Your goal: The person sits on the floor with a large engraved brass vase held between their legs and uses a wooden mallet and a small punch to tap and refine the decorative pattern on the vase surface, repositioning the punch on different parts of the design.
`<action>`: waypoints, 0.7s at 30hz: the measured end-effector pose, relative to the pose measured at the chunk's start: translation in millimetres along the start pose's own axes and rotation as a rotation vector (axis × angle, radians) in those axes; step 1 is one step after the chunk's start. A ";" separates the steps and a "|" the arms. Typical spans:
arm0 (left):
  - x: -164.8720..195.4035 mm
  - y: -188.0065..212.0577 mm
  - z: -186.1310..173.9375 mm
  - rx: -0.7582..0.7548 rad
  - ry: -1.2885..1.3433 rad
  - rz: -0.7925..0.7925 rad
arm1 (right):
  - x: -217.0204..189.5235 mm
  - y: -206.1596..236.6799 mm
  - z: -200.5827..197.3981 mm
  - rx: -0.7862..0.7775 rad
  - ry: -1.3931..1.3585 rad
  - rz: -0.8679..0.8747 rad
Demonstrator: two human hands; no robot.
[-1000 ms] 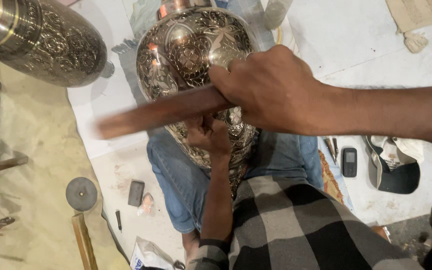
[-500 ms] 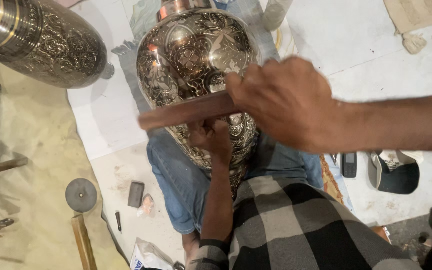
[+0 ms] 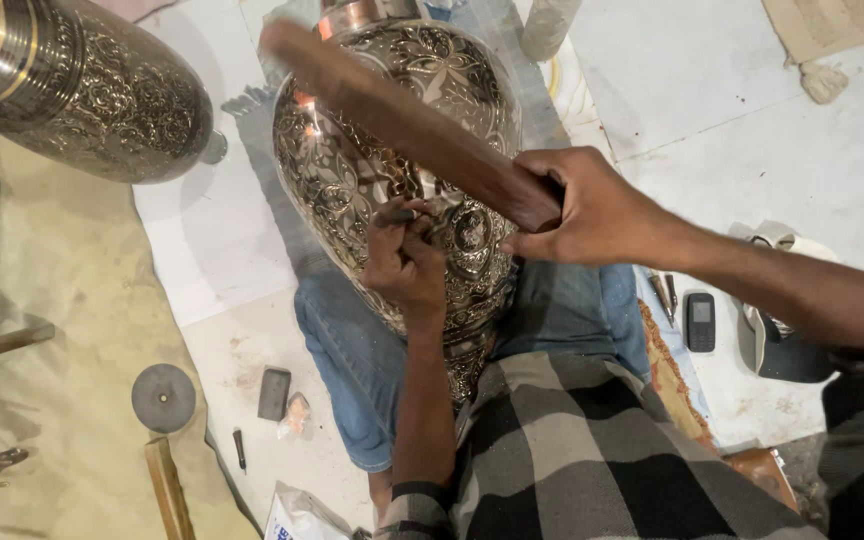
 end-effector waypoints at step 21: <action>-15.8 7.6 -5.1 0.017 -0.178 0.100 | -83.1 -33.6 -9.2 0.015 0.658 -0.450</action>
Point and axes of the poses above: each hand's wrist, its own y-axis away from the middle knuckle, its own z-axis out of the palm, x = y × z, the point moved 4 cm from there along -y, towards the middle knuckle, and after that the axes turned 6 degrees about z, right-handed, at the moved point
